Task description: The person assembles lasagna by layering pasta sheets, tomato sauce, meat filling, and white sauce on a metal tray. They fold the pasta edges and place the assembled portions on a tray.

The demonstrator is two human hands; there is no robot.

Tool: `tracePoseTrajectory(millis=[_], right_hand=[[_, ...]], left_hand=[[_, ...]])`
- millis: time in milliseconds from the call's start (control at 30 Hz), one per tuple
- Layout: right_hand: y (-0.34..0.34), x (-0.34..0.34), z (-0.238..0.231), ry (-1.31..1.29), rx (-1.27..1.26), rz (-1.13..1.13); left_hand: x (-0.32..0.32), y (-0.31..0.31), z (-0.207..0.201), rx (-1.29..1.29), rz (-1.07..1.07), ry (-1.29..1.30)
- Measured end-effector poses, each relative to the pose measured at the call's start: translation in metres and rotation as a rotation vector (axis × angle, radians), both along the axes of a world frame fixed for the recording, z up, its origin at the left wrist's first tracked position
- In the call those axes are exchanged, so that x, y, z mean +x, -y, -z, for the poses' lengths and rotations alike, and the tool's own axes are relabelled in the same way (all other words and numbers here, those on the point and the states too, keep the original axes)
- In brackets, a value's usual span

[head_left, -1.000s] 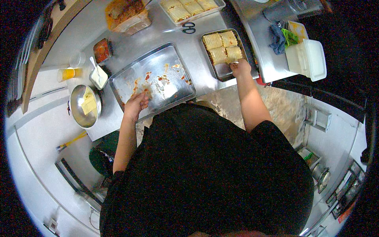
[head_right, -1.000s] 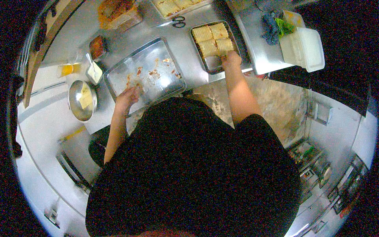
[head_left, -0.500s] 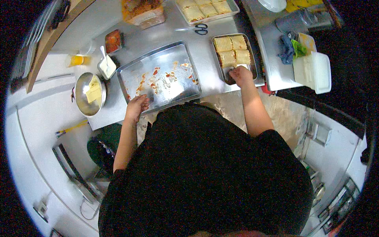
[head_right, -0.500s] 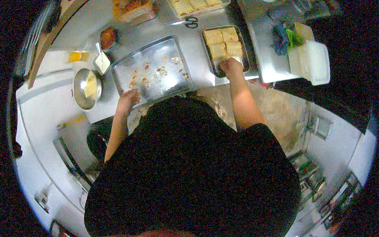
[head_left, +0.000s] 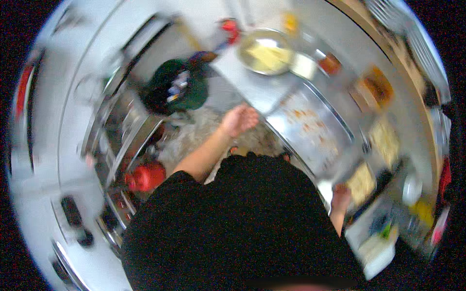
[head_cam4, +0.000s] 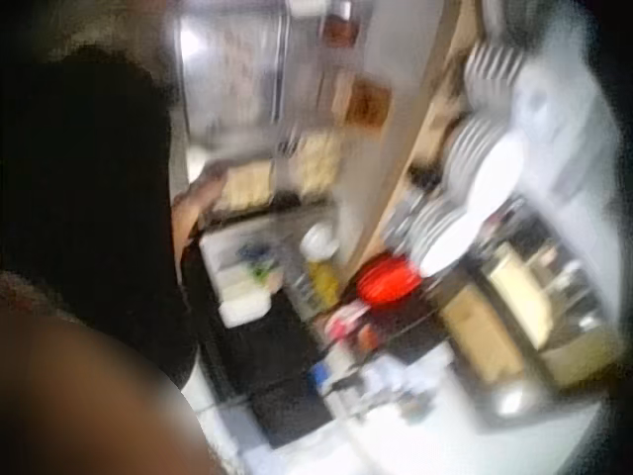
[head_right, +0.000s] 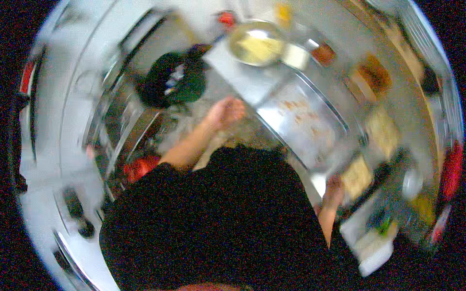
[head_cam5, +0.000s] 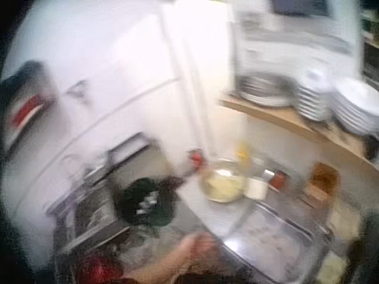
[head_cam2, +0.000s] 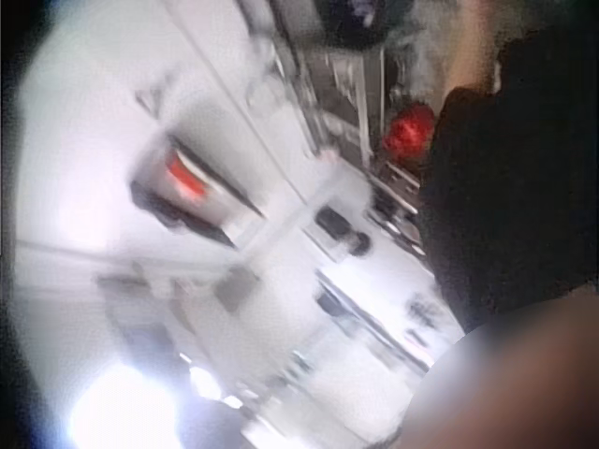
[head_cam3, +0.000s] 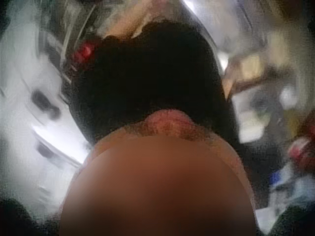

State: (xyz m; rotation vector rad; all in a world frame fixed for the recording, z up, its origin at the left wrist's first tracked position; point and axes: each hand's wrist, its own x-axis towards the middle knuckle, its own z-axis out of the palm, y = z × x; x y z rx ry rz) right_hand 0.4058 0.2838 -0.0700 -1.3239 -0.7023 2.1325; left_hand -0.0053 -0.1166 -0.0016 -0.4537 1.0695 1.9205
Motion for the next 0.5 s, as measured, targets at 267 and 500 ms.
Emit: tracePoseTrajectory(millis=[267,500], right_hand=[[0.097,-0.186,-0.041,0.182,0.162,-0.530],[0.339,-0.375,-0.058,0.148,0.179,-1.240]], left_hand=[[0.073,0.272,0.073,-0.218,-0.313,0.111],[0.206,0.545,0.080,-0.426,-0.851,0.077]])
